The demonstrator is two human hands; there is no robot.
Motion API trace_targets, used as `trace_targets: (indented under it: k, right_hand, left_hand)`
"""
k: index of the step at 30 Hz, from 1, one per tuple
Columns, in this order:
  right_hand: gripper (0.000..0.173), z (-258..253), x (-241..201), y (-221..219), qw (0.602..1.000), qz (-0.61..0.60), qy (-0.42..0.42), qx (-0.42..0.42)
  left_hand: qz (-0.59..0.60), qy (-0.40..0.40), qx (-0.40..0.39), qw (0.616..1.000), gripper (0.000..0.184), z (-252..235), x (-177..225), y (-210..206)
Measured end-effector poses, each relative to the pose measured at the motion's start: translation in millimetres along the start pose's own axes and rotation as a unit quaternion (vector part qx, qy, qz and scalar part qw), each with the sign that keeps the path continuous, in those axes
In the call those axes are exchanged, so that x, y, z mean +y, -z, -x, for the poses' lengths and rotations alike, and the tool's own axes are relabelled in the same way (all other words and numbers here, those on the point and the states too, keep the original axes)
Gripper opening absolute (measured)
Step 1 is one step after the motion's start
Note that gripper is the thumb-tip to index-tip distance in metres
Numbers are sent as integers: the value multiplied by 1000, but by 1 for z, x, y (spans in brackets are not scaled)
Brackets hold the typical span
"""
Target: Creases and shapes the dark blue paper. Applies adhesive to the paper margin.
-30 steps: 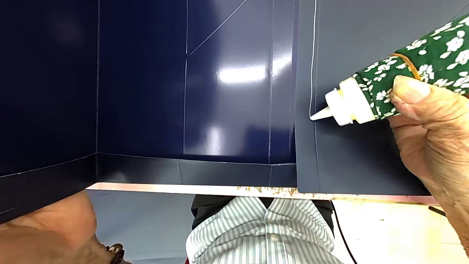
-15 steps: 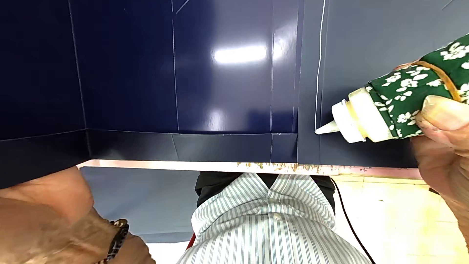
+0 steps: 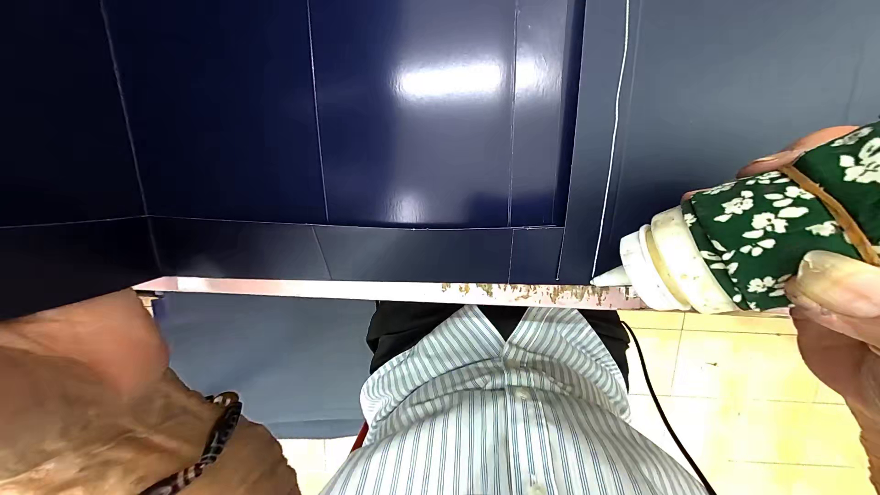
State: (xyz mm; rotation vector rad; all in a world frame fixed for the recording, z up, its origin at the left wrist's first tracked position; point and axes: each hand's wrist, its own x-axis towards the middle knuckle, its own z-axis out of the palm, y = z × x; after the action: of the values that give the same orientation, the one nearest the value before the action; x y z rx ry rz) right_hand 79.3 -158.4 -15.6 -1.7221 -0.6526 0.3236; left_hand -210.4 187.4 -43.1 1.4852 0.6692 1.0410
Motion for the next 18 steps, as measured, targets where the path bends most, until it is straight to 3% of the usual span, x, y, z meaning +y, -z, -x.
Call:
trace_targets:
  k: [5, 8, 13, 14, 16, 18]
  right_hand:
    - [66, -21, 10, 2, 1000, -13, 21, 11]
    - [61, -37, 12, 0, 999, -42, 14, 14]
    - [58, -58, 12, -3, 999, -54, 4, 8]
    - [58, -63, 12, -5, 998, -61, 2, 8]
    - [57, -73, 10, -9, 997, -77, 11, 6]
    - [55, -85, 7, -14, 996, -87, 35, 3]
  left_hand:
    - [-17, 21, 17, 999, 26, 5, -5, 6]
    - [-2, 9, -32, 999, 23, 20, -31, 70]
    - [13, 24, 13, 1000, 22, -2, -6, 3]
    - [26, 17, 9, 999, 22, -1, -11, 12]
    - [40, 7, -45, 998, 22, 9, -36, 69]
    - [65, 8, -25, 998, 21, 14, -47, 84]
